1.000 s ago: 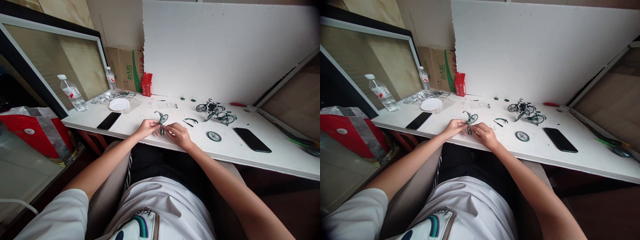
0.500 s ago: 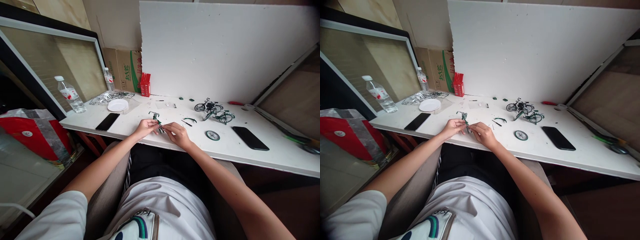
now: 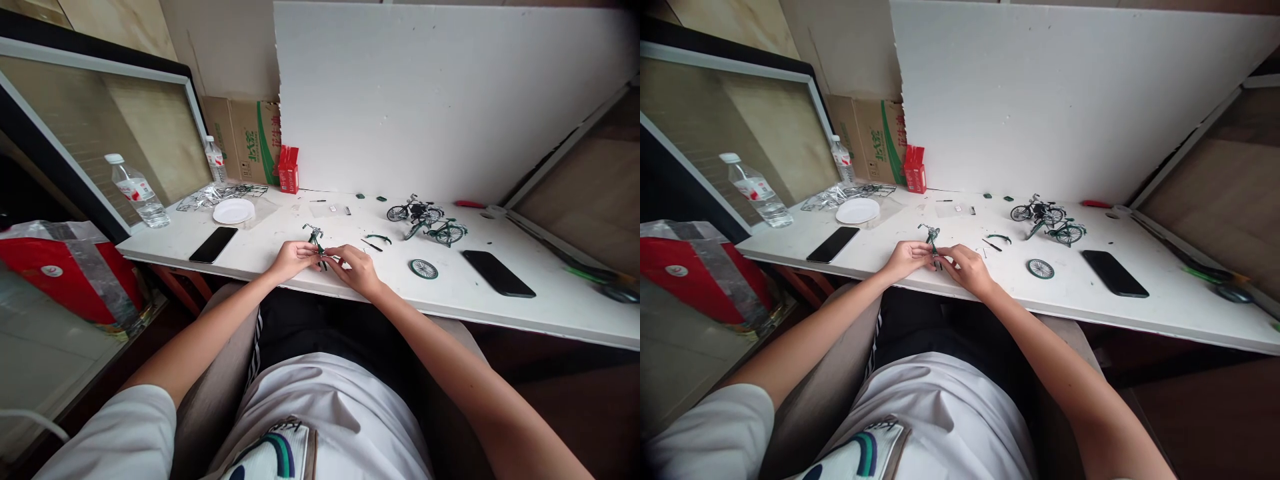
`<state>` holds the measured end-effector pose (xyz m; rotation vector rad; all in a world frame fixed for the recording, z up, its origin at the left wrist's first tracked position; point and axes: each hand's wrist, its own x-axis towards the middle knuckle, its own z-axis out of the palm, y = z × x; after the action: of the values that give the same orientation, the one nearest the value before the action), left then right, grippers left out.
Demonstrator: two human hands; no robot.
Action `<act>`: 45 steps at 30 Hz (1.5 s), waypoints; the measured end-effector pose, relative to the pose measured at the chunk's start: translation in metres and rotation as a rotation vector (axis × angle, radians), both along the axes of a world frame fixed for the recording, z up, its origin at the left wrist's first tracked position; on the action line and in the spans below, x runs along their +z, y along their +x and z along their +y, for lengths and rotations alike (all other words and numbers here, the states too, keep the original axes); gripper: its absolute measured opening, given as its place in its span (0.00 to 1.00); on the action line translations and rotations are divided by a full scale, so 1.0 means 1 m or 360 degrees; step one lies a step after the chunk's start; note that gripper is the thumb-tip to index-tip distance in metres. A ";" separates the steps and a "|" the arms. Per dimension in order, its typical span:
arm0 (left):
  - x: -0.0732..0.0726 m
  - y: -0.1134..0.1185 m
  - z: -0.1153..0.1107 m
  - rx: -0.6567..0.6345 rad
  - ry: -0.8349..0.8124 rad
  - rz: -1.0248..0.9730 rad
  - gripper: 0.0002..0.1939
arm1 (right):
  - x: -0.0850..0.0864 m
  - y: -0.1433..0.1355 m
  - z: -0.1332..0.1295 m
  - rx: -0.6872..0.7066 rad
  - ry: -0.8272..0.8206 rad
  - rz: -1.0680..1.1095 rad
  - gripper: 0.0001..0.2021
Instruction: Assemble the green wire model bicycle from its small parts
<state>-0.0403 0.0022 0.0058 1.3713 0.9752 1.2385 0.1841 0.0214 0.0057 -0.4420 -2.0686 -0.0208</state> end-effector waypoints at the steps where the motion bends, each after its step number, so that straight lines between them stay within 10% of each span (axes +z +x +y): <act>1: -0.001 0.000 0.001 0.0004 0.0004 -0.0005 0.35 | 0.000 0.000 0.000 -0.0005 -0.0008 0.0013 0.11; 10: 0.002 0.001 0.000 0.0102 0.0029 0.0013 0.34 | 0.011 0.006 0.001 -0.0195 -0.0168 0.0263 0.09; 21: -0.001 0.001 0.004 0.0130 0.0063 -0.0013 0.34 | 0.024 0.106 0.091 -0.1014 -0.0423 -0.0129 0.14; 28: 0.001 0.002 0.004 0.0182 0.0077 -0.0032 0.32 | 0.018 0.120 0.095 -0.0983 -0.0568 -0.0363 0.15; 37: 0.003 0.003 0.004 0.0224 0.0093 -0.0029 0.31 | 0.032 0.063 0.054 -0.0271 -0.0747 -0.0439 0.11; 45: 0.000 0.002 0.005 0.0258 0.0111 0.0016 0.31 | 0.025 0.099 0.082 -0.0695 -0.0732 0.0124 0.17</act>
<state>-0.0386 0.0069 0.0054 1.3748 1.0765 1.3988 0.2832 0.1034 0.0308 -1.1512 -1.8570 0.2122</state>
